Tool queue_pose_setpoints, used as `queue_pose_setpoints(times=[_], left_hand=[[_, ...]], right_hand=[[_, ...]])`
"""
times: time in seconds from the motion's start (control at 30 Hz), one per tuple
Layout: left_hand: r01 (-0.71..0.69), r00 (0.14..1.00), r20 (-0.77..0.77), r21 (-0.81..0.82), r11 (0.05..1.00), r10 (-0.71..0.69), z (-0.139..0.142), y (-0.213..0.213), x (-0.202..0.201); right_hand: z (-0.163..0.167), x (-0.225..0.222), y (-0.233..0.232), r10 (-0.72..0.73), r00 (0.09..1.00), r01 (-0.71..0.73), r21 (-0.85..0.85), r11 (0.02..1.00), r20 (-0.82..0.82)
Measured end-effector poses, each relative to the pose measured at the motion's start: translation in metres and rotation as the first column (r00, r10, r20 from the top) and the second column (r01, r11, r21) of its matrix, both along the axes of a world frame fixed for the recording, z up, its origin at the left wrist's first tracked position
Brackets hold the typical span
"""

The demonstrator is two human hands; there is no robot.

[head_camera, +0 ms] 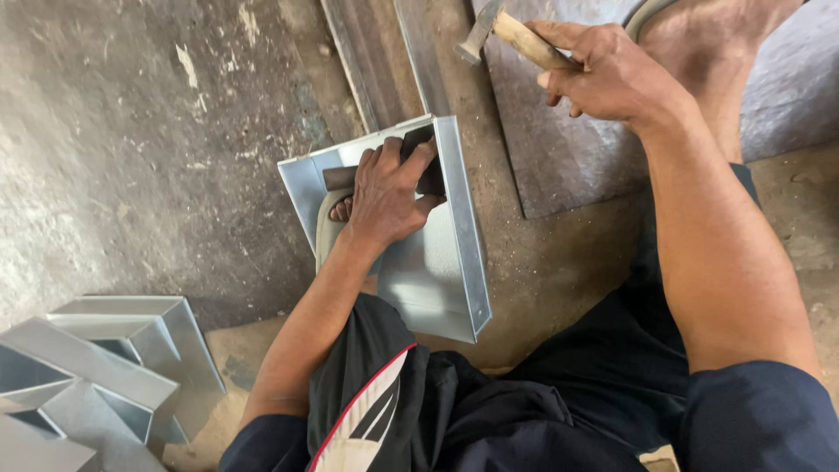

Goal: The person sits on the workshop floor forming galvanized sheet metal boxes. They hold a wooden block inside a folded metal tray and hammer the folded edges with a small hammer, repositioning the tray and turning it to work each side, then set finished trays aside with a stack of completed ones nearby.

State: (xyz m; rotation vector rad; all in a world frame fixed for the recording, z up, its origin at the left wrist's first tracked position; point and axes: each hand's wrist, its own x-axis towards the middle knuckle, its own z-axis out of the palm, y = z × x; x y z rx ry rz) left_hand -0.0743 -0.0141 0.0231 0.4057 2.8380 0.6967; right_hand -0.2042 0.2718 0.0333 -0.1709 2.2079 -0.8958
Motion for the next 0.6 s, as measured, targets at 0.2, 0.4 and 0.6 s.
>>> queue_pose_setpoints(times=[0.2, 0.4, 0.6], left_hand=[[0.017, 0.999, -0.051, 0.01, 1.0, -0.016, -0.001, 0.001, 0.0], [0.018, 1.0, -0.003, -0.014, 1.0, -0.018, 0.002, 0.003, -0.001], [0.031, 0.999, -0.033, 0.012, 0.999, -0.031, 0.001, 0.001, 0.0]], right_hand=[[-0.046, 0.036, 0.014, 0.013, 0.914, -0.079, -0.148, 0.986, -0.405], [-0.045, 0.073, 0.011, -0.082, 0.755, -0.085, -0.22, 0.972, -0.651], [-0.035, 0.09, -0.003, -0.204, 0.761, 0.04, -0.269, 0.962, -0.615]])
